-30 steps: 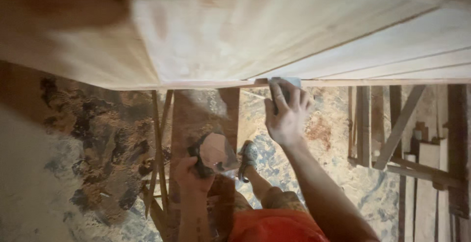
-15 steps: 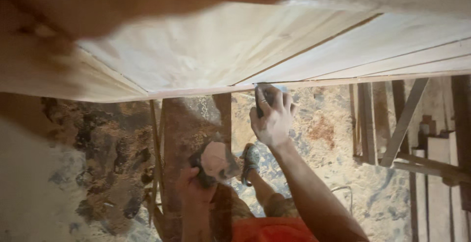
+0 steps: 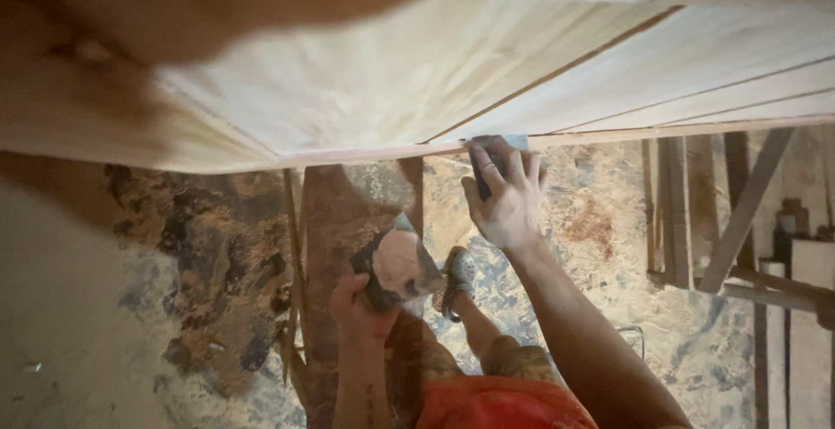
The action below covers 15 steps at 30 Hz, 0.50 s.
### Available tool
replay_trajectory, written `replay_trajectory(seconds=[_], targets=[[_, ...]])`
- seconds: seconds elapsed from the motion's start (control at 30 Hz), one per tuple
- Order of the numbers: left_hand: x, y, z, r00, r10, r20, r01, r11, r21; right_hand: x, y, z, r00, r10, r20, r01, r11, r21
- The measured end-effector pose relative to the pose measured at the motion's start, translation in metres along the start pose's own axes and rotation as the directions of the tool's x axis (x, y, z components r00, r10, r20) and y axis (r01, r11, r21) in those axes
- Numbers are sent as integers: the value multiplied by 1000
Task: The person sands the edges and surfaces of a wooden structure using a sanding block and sandpaper. They repeatedly apply sandpaper to the block and smooth the wood, working on different sections of the frame.
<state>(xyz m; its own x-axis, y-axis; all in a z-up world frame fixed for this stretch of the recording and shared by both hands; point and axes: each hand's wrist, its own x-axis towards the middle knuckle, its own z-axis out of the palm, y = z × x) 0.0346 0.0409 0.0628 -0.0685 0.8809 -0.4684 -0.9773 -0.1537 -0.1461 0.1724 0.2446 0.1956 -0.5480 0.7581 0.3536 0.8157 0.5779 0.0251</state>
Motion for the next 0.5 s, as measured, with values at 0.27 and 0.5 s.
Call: replay_trajectory(seconds=[0.27,0.5], targets=[[18,6,28,976,184,-114,-123,906,406,-30,-15,-65,948,-251,196,138,879,457],[-7,-11,107,943,303,135,-248,375,893,-29,-54,-134,880,-450,150,342,820,459]])
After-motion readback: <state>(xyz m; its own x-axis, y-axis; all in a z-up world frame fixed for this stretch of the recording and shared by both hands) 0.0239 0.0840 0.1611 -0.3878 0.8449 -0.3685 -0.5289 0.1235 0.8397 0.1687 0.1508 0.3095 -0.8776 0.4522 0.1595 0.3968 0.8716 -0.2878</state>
